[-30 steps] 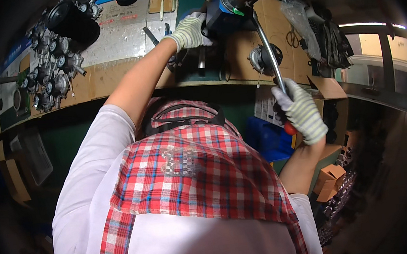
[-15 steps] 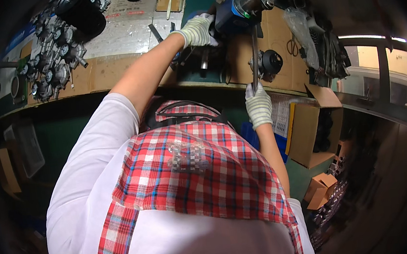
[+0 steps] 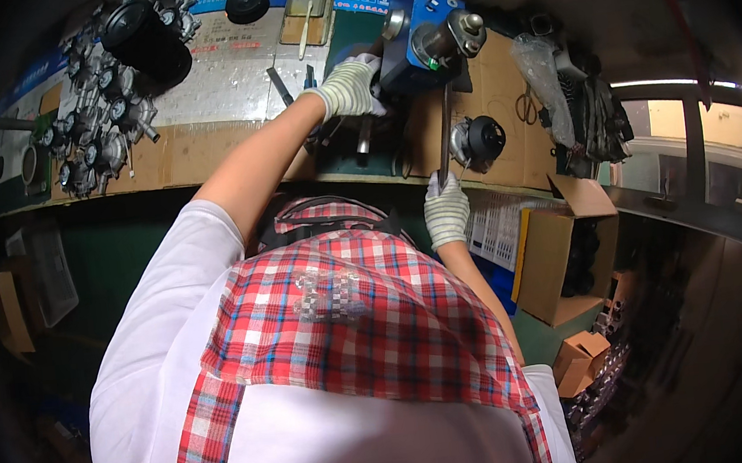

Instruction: The person arranges black circular components on a pallet, covers them with cardboard, and then uses a utility knife to cut the cardboard. They move to a workbench, retrieve a utility knife, and return to cut the cardboard further. Finally, they assemble mechanical parts by attaching black circular components to silver housings using a blue press machine.

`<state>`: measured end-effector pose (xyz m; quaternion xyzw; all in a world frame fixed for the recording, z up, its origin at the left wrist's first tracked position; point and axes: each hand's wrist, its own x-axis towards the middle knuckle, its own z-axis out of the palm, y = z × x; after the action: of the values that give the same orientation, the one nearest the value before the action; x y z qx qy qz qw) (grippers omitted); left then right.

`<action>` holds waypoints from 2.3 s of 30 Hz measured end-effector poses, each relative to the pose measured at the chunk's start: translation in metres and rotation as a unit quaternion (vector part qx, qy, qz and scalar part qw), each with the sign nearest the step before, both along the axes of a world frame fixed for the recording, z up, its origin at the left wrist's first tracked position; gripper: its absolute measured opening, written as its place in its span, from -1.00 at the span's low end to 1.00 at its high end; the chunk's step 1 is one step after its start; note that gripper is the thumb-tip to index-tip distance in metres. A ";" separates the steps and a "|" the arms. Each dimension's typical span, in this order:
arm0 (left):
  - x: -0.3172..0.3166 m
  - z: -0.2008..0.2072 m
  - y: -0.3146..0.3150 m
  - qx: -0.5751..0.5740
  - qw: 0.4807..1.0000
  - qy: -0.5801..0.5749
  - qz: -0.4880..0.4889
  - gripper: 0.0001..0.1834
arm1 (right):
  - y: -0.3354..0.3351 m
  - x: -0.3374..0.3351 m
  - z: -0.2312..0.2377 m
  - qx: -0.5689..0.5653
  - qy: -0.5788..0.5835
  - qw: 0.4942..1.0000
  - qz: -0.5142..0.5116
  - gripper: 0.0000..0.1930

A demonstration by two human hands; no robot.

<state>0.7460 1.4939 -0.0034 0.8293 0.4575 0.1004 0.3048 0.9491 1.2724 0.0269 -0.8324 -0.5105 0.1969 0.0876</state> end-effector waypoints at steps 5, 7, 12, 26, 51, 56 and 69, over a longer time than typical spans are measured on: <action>0.001 0.002 0.002 0.006 0.999 0.040 -0.015 -0.08 | 0.009 0.002 -0.034 0.036 -0.008 0.999 0.010 -0.62; 0.000 0.000 0.000 -0.001 0.999 0.035 -0.012 -0.08 | 0.017 0.003 -0.060 0.040 0.010 0.999 -0.006 -0.62; -0.008 -0.006 -0.015 -0.040 0.998 0.006 0.041 0.16 | 0.033 0.003 -0.102 0.078 0.045 0.996 -0.029 -0.64; -0.015 -0.040 -0.032 -0.356 0.862 -0.244 0.267 -0.26 | 0.050 0.004 -0.105 0.018 0.078 0.997 -0.022 -0.56; -0.135 0.085 -0.123 -0.091 0.928 -0.246 0.267 -0.24 | 0.086 -0.156 0.066 -0.045 0.660 0.747 -0.062 -0.22; -0.204 0.134 -0.116 -0.235 0.894 -0.334 0.184 -0.34 | 0.081 -0.177 0.082 0.226 0.417 0.869 0.144 -0.13; -0.237 0.169 -0.098 -0.330 0.878 -0.324 0.124 -0.35 | 0.074 -0.206 0.093 0.491 0.167 0.782 0.346 -0.52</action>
<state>0.5094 1.3962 0.1658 0.5384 0.4388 0.2433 0.6770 0.7429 1.3463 0.1200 -0.3985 -0.7693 0.0729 0.4940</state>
